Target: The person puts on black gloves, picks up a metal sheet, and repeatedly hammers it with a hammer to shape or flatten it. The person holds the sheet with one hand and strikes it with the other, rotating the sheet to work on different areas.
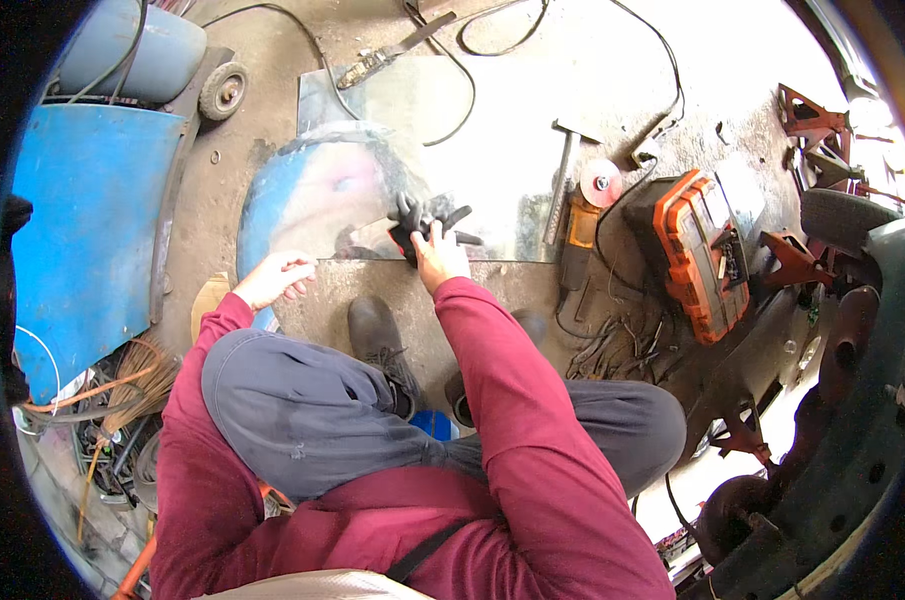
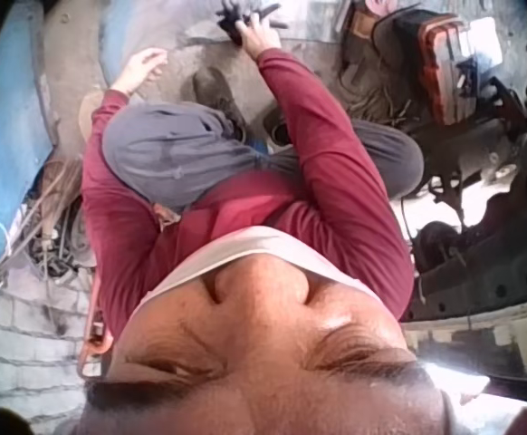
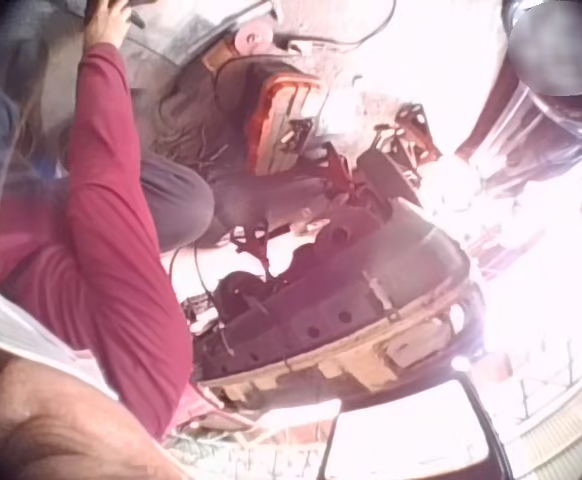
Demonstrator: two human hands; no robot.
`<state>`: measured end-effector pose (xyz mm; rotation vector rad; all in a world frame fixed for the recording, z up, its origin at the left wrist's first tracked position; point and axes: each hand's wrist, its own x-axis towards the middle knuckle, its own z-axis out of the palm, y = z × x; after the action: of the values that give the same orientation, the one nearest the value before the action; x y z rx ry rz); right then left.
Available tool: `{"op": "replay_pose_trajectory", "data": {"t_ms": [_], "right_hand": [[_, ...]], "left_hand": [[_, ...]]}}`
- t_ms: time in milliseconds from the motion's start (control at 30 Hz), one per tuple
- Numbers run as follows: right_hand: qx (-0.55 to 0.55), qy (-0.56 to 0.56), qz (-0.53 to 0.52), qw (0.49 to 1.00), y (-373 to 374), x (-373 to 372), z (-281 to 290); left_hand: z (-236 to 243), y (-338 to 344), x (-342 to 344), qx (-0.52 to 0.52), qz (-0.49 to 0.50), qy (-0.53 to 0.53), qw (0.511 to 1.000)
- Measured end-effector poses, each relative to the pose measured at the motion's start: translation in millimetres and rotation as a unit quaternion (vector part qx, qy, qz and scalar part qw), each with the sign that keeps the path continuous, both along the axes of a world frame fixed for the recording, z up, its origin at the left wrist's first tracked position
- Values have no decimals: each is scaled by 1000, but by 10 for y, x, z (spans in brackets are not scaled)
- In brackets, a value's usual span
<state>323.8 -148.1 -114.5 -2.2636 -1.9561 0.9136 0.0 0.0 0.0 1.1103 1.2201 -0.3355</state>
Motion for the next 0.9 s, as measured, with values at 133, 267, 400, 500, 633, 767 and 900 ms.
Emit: {"op": "replay_pose_trajectory", "data": {"t_ms": [133,267,400,500,633,767,900], "right_hand": [[-56,103,-29,993,449,162,175],[-97,262,-14,960,405,621,744],[-95,302,-10,949,518,1022,2185],[-45,376,-32,925,395,1171,3007],[61,422,-67,902,173,1205,3495],[168,408,-95,892,114,1127,3526],[196,365,-174,893,86,1229,3510]], "left_hand": [[332,377,107,60,-22,-3,998],[872,590,408,109,-60,-55,991],[1705,729,977,178,-106,-124,970],[2165,556,1508,195,-100,-134,967],[2558,-7,2047,180,-59,-149,971],[2460,-477,2261,162,58,-292,941],[2178,-434,2431,52,171,-417,891]]}}
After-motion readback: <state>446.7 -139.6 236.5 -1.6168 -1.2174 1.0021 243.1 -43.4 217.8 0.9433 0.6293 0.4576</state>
